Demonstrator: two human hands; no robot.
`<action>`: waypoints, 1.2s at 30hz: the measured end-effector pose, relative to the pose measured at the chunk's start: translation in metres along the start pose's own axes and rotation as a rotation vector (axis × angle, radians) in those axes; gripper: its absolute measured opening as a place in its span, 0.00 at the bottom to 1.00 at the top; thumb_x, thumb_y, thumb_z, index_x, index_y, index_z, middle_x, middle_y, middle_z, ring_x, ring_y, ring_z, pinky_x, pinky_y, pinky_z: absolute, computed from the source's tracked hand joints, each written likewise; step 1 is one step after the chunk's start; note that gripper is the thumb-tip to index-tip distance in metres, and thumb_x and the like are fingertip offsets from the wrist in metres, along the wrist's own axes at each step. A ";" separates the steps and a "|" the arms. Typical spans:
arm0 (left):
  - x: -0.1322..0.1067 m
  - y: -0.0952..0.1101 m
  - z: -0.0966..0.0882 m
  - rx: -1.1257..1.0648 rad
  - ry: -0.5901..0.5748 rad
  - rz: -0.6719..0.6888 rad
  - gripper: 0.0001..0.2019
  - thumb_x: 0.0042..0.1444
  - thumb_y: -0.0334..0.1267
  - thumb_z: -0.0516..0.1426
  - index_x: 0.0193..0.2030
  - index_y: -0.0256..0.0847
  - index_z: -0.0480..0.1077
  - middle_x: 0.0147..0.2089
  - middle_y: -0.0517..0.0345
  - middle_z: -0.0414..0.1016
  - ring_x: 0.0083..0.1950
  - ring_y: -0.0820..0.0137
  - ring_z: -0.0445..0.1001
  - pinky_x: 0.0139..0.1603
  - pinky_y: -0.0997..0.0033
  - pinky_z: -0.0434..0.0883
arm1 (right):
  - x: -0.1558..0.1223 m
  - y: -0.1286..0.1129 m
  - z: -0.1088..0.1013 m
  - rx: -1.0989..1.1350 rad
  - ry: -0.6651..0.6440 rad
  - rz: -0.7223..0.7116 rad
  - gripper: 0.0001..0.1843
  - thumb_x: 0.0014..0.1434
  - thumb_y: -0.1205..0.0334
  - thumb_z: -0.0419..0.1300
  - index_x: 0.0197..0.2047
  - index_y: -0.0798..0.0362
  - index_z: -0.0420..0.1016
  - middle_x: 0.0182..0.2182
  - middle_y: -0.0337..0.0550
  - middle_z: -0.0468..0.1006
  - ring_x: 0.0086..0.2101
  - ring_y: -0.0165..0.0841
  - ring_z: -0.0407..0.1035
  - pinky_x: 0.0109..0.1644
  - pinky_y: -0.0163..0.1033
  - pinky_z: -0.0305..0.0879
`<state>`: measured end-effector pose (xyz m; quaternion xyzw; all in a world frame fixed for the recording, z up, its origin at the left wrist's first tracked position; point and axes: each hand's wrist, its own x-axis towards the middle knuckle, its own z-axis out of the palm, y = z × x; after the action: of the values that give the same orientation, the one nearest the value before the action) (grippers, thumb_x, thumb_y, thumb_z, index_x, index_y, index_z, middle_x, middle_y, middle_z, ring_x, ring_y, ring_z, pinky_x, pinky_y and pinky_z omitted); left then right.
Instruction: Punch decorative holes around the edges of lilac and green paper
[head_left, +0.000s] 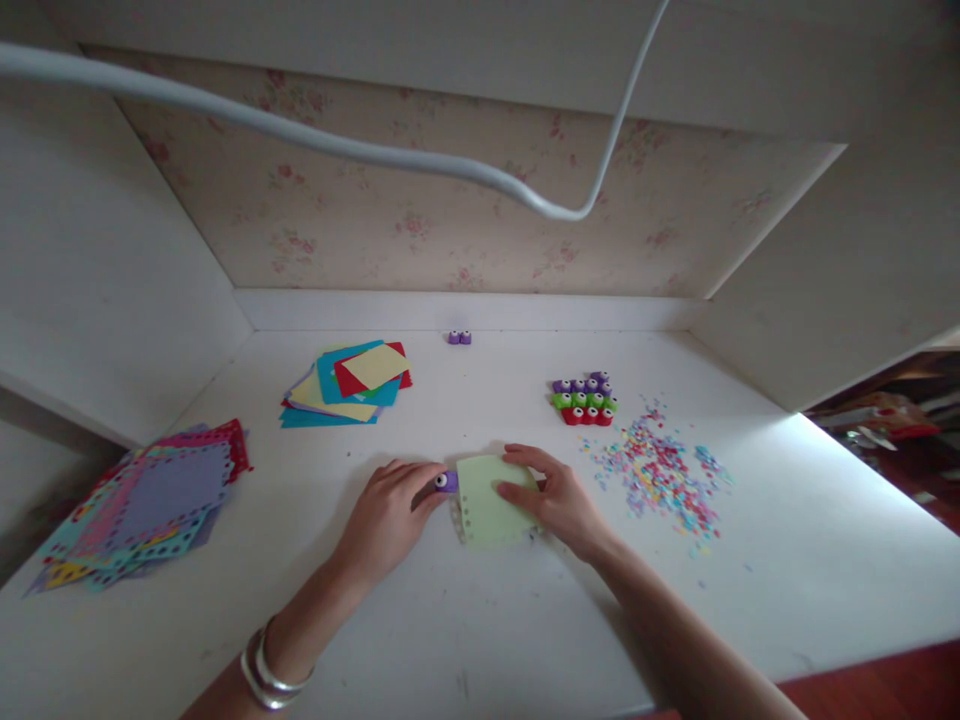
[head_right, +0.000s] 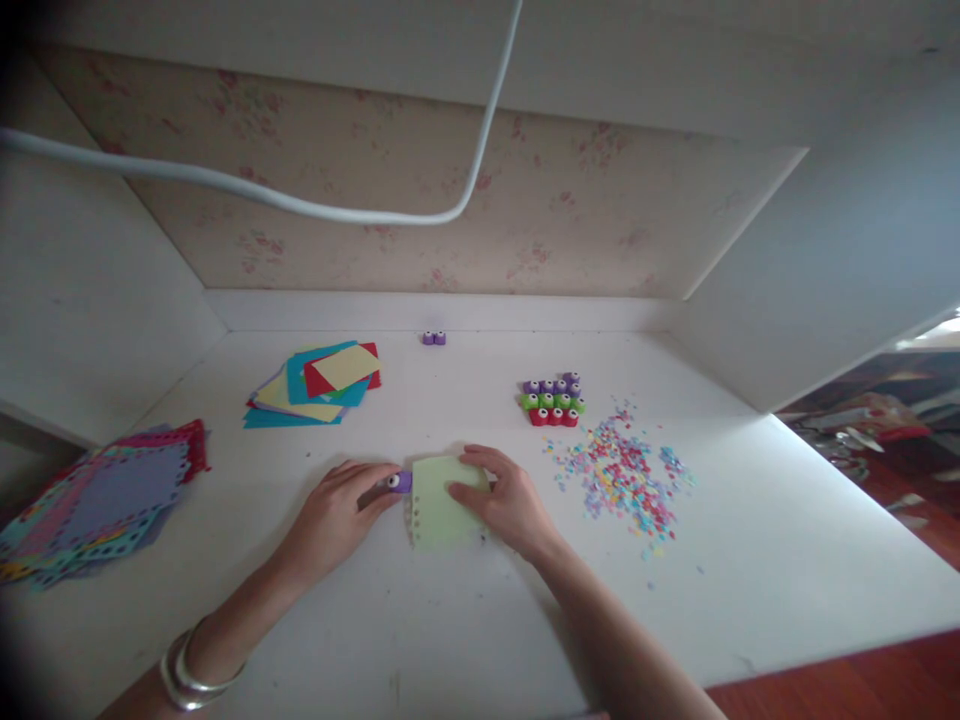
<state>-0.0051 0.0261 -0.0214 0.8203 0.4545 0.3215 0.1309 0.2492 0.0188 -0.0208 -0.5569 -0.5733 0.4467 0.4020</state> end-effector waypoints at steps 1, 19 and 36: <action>0.000 0.000 0.000 0.001 -0.002 0.000 0.13 0.57 0.35 0.64 0.49 0.45 0.73 0.45 0.57 0.80 0.46 0.63 0.76 0.49 0.60 0.70 | 0.000 0.000 0.000 0.002 0.000 0.001 0.20 0.51 0.54 0.69 0.48 0.48 0.78 0.58 0.48 0.71 0.52 0.41 0.72 0.50 0.47 0.75; 0.000 0.000 0.000 0.016 -0.002 0.003 0.13 0.57 0.35 0.64 0.49 0.45 0.73 0.45 0.57 0.81 0.45 0.62 0.77 0.50 0.59 0.70 | -0.002 -0.004 0.002 0.027 -0.018 0.017 0.20 0.51 0.54 0.69 0.47 0.47 0.78 0.59 0.48 0.71 0.50 0.41 0.72 0.50 0.48 0.75; 0.002 0.000 0.000 -0.034 -0.062 0.024 0.17 0.58 0.40 0.63 0.54 0.45 0.73 0.49 0.54 0.80 0.50 0.62 0.76 0.53 0.57 0.72 | -0.004 -0.002 0.005 -0.217 -0.017 -0.156 0.19 0.55 0.52 0.66 0.50 0.48 0.78 0.59 0.49 0.70 0.47 0.40 0.74 0.46 0.46 0.77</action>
<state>-0.0047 0.0277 -0.0207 0.8329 0.4348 0.3053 0.1549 0.2438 0.0146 -0.0202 -0.5472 -0.6632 0.3540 0.3680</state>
